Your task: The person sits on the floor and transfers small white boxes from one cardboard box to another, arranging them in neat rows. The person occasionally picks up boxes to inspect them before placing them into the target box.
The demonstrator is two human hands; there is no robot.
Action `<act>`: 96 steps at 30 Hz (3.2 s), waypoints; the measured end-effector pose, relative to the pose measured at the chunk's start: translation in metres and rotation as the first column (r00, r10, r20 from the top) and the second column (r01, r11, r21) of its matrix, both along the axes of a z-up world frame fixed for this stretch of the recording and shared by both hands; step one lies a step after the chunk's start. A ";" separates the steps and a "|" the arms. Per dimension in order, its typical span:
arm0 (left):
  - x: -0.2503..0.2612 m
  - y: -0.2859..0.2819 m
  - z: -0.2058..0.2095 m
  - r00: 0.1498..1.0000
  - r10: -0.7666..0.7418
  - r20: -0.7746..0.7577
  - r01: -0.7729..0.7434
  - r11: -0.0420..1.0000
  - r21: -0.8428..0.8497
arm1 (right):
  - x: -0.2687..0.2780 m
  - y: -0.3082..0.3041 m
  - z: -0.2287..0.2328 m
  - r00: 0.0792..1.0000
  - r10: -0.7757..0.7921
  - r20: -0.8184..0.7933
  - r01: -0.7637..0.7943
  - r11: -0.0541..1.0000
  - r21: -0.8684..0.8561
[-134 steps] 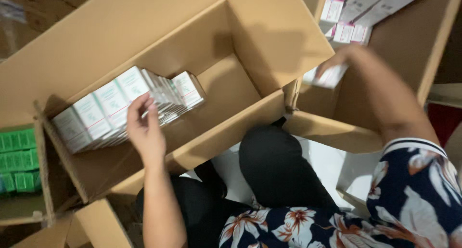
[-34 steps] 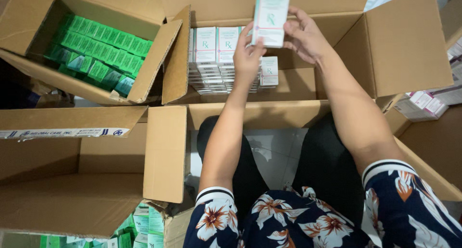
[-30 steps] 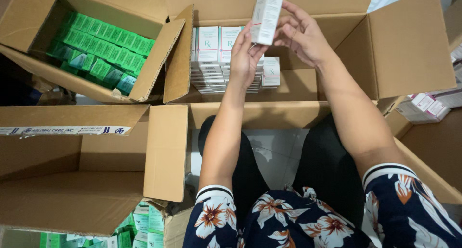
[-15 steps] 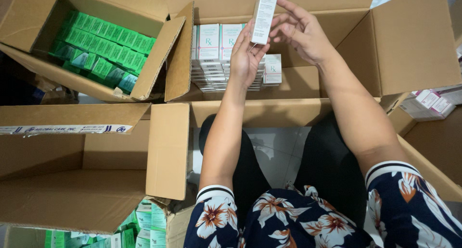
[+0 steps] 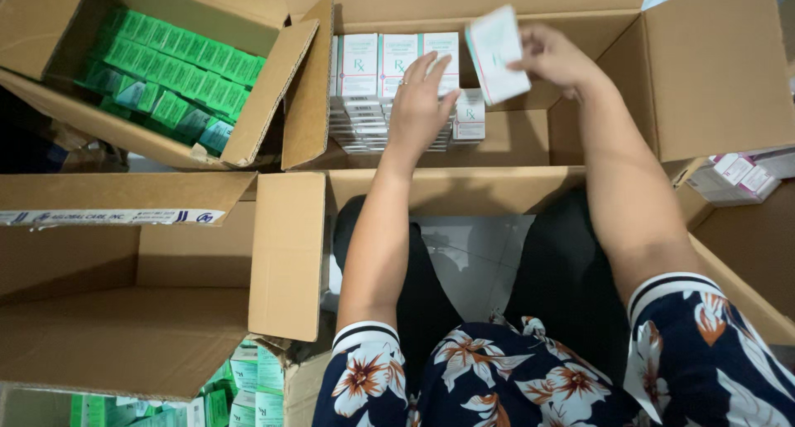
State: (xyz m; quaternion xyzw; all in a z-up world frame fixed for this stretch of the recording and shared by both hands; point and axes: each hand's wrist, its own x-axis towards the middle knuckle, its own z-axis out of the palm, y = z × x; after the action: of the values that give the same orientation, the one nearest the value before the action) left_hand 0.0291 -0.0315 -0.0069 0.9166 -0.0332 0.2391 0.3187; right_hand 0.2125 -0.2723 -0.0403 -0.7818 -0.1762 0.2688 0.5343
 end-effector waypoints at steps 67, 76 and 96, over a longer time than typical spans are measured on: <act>-0.003 0.052 -0.004 0.921 0.349 -0.174 -0.338 0.937 0.091 | -0.003 0.068 -0.127 0.889 -0.458 0.014 0.404 0.769 -0.495; 0.001 0.066 -0.036 0.759 0.321 -0.567 -0.143 0.931 0.335 | -0.036 0.126 -0.062 0.967 -0.138 -0.215 0.124 0.989 -0.078; -0.003 0.064 -0.037 0.701 0.311 -0.642 -0.043 0.917 0.397 | -0.036 0.118 -0.067 0.897 -0.156 -0.413 0.281 0.924 0.261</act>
State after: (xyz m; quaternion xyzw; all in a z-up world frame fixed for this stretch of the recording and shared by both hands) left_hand 0.0262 0.0327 -0.0435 0.9790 0.1362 -0.1012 0.1133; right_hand 0.1767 -0.1539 -0.1070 -0.6336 -0.0183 0.3230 0.7028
